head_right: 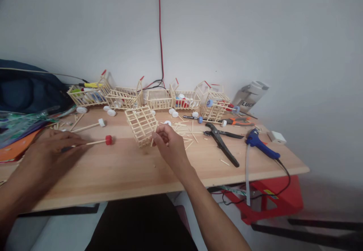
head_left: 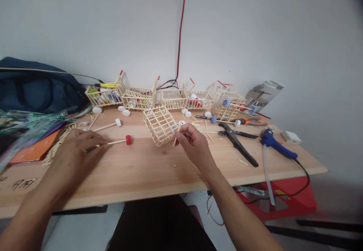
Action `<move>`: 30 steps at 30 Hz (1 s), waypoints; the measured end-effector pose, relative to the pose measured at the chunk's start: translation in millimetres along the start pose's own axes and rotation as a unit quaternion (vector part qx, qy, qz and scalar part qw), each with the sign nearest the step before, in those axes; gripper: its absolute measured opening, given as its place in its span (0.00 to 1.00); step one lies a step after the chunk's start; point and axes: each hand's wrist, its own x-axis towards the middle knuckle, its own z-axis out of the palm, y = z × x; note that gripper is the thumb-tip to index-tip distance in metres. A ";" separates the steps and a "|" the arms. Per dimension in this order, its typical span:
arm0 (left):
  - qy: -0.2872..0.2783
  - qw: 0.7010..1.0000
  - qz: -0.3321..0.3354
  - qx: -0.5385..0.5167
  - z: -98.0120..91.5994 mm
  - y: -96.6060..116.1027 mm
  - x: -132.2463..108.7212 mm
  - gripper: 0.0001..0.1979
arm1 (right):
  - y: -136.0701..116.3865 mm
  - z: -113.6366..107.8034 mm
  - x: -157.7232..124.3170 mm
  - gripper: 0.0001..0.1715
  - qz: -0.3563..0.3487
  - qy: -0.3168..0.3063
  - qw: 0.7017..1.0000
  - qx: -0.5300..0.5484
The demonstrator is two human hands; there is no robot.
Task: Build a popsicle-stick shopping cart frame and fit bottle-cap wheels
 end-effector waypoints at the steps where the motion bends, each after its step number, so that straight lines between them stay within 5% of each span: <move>1: -0.004 1.000 -0.017 0.019 0.3 -4.0 0.8 0.11 | -0.1 1.2 0.1 0.09 0.002 -0.004 1.000 0.000; 11: 0.008 0.995 -0.041 0.095 8.0 -9.0 8.5 0.15 | -4.0 -0.8 2.2 0.06 -0.010 -0.043 0.993 -0.105; 23: -0.022 0.991 -0.039 0.127 9.4 -14.3 8.5 0.17 | -3.9 15.7 9.3 0.09 0.006 -0.076 0.994 -0.072; 27: 0.008 0.995 -0.068 0.073 3.1 -4.4 7.8 0.20 | 2.0 14.9 10.2 0.09 0.003 -0.079 0.995 -0.067; 30: 0.057 0.985 -0.123 -0.102 -1.1 21.5 8.0 0.21 | 8.4 12.8 6.1 0.08 0.022 -0.074 0.995 -0.061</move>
